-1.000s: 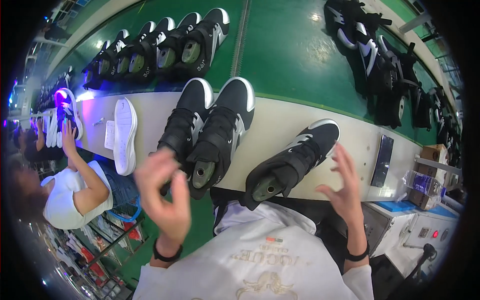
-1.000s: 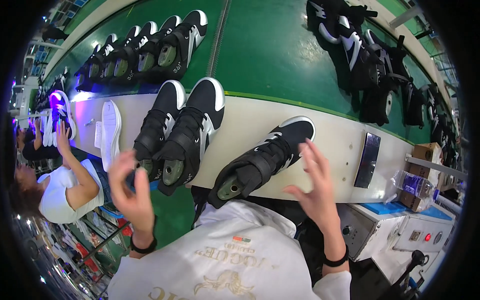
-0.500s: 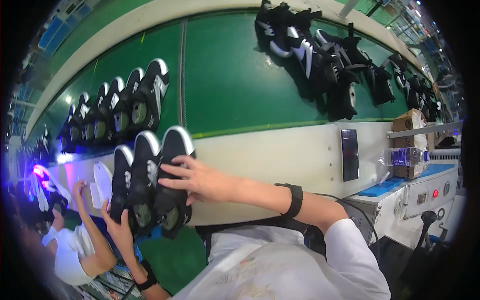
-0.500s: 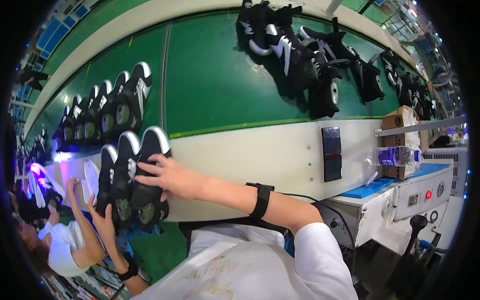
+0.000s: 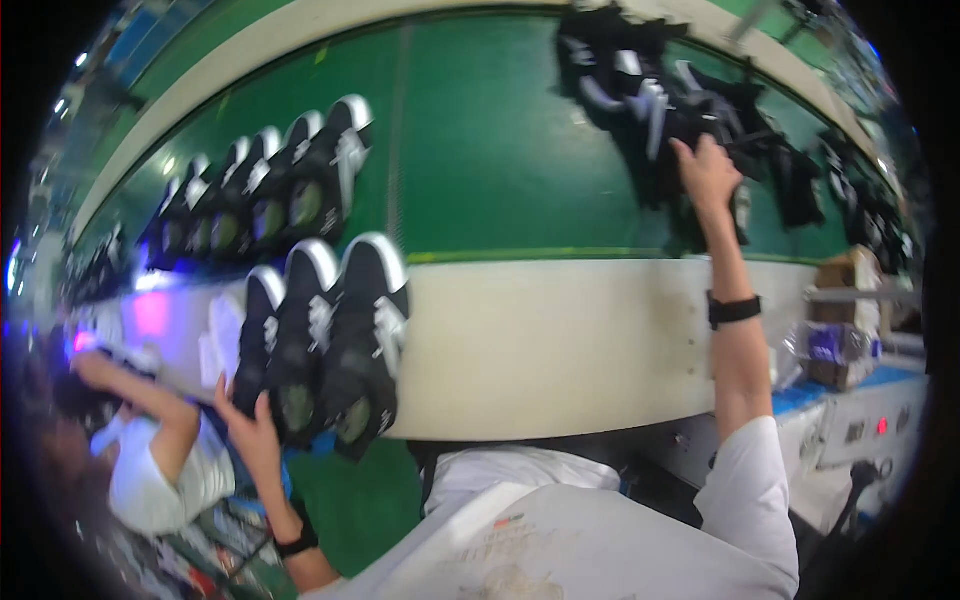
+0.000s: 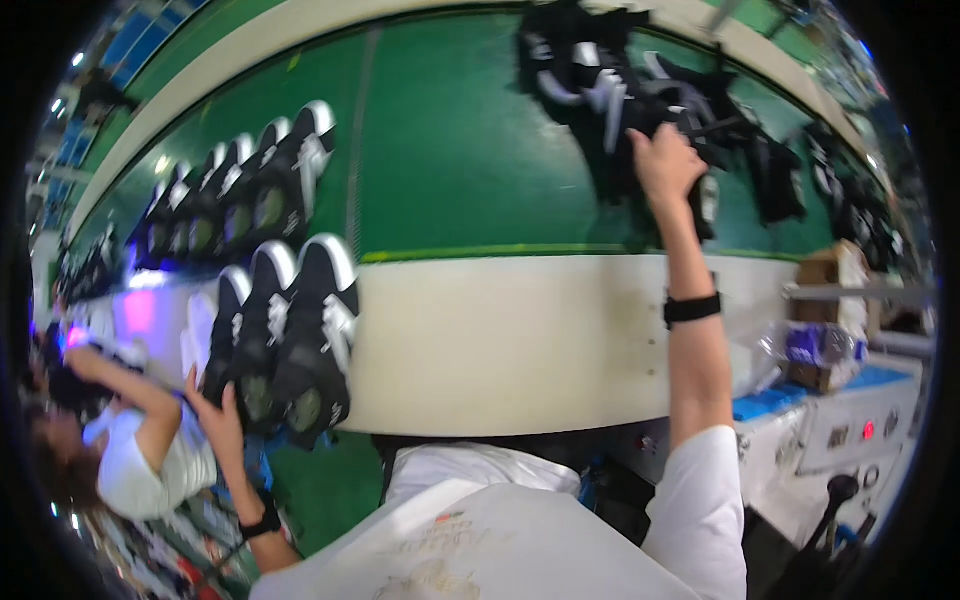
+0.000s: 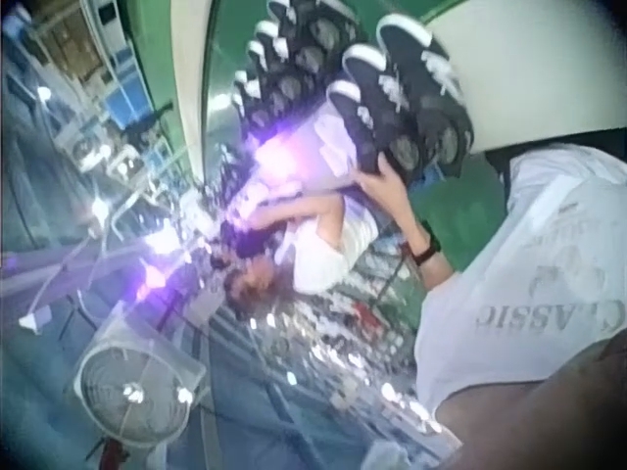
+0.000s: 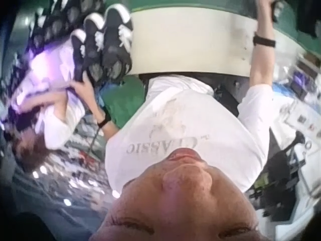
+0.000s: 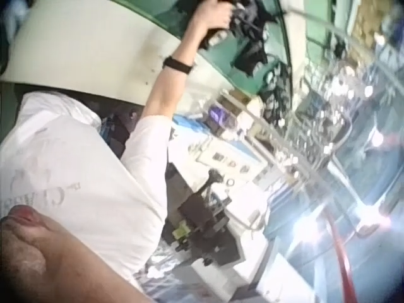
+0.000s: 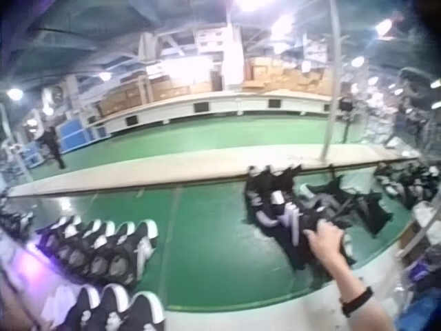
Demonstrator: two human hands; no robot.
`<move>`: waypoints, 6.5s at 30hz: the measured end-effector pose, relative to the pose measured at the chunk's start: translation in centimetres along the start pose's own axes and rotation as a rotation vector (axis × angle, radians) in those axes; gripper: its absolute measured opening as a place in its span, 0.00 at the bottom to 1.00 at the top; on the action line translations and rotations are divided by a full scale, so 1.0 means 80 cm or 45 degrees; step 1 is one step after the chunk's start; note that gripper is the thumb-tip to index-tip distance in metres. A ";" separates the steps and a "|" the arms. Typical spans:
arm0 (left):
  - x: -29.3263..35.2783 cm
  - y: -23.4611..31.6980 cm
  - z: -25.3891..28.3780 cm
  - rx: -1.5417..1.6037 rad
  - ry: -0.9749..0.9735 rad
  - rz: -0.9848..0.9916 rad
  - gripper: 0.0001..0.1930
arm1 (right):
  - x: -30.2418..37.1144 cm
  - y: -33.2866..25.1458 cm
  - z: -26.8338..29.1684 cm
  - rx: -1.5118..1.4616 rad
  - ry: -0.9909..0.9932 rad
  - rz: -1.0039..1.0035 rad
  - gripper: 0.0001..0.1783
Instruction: Assembling and inspecting shoes by inserting lasts and adjusting straps on a production line.
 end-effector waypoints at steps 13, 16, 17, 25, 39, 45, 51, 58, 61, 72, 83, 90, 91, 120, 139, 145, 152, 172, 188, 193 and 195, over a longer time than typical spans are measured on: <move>0.071 0.165 -0.034 -0.281 0.168 -0.839 0.10 | 0.042 -0.048 0.033 -0.552 0.394 0.693 0.23; 0.092 0.192 -0.072 -0.036 0.029 -1.027 0.08 | 0.019 -0.102 0.031 -0.839 0.032 0.680 0.23; 0.100 0.198 -0.091 0.008 -0.106 -1.034 0.08 | -0.006 -0.114 0.010 -0.765 0.113 0.707 0.25; 0.149 0.195 -0.150 0.269 -0.606 -1.020 0.14 | -0.097 -0.210 -0.074 -0.178 0.148 0.535 0.53; 0.117 0.213 -0.181 0.387 -0.615 -1.000 0.15 | -0.067 -0.166 -0.088 -0.328 0.146 0.737 0.36; 0.115 0.211 -0.230 0.507 -0.659 -0.986 0.15 | -0.126 -0.191 -0.046 -0.628 0.326 0.655 0.44; 0.118 0.196 -0.282 0.597 -0.840 -0.810 0.13 | -0.212 -0.189 -0.050 -0.833 0.005 0.212 0.53; 0.119 0.197 -0.287 0.580 -0.871 -0.795 0.13 | -0.171 -0.216 -0.026 -0.640 0.103 0.382 0.25; 0.126 0.188 -0.297 0.504 -0.916 -0.701 0.12 | -0.137 -0.236 -0.022 -0.694 0.074 0.672 0.20; 0.116 0.203 -0.282 0.580 -0.848 -0.762 0.12 | 0.072 -0.215 0.095 -1.024 -0.533 1.187 0.14; 0.069 0.262 -0.182 0.521 -0.257 -0.859 0.14 | 0.240 -0.045 0.125 -0.884 -1.326 1.518 0.20; 0.043 0.276 -0.244 0.844 -1.607 -0.565 0.25 | 0.281 -0.009 0.123 -0.887 -1.205 1.252 0.37; 0.040 0.279 -0.244 0.821 -1.664 -0.611 0.25 | 0.284 -0.007 0.126 -0.892 -1.212 1.243 0.37; 0.135 0.319 -0.176 1.216 -1.484 -0.196 0.21 | 0.290 -0.020 0.121 -0.722 -1.598 1.439 0.38; 0.156 0.317 -0.180 0.359 -0.934 -1.002 0.22 | 0.303 -0.021 0.117 -0.845 -1.359 1.428 0.44; 0.150 0.290 -0.206 0.273 -1.066 -1.183 0.11 | 0.314 -0.036 0.119 -0.710 -1.110 1.400 0.38; 0.114 0.289 -0.182 0.695 -1.415 -1.237 0.10 | 0.340 -0.038 0.114 -0.430 -0.845 1.410 0.33; 0.068 0.298 -0.227 0.220 -0.670 -1.226 0.20 | 0.327 -0.028 0.144 -1.251 -0.895 0.956 0.07; 0.067 0.294 -0.218 0.305 -0.829 -1.224 0.17 | 0.291 -0.150 -0.003 -0.830 -1.777 0.525 0.13; 0.104 0.263 -0.188 0.157 -0.662 -1.061 0.20 | 0.351 -0.285 0.055 -1.345 -0.897 1.470 0.28; 0.119 0.241 -0.173 0.051 -0.562 -0.911 0.21 | 0.398 -0.312 0.073 -1.038 -0.633 1.776 0.35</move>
Point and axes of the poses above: each hand's wrist, its own x-axis away from the middle knuckle, its own z-axis out of the back of the hand, y = z × x, the point moved 3 cm from there along -x, towards the middle knuckle, and after that the axes turned 12 degrees about -y, right-handed, at the moved point
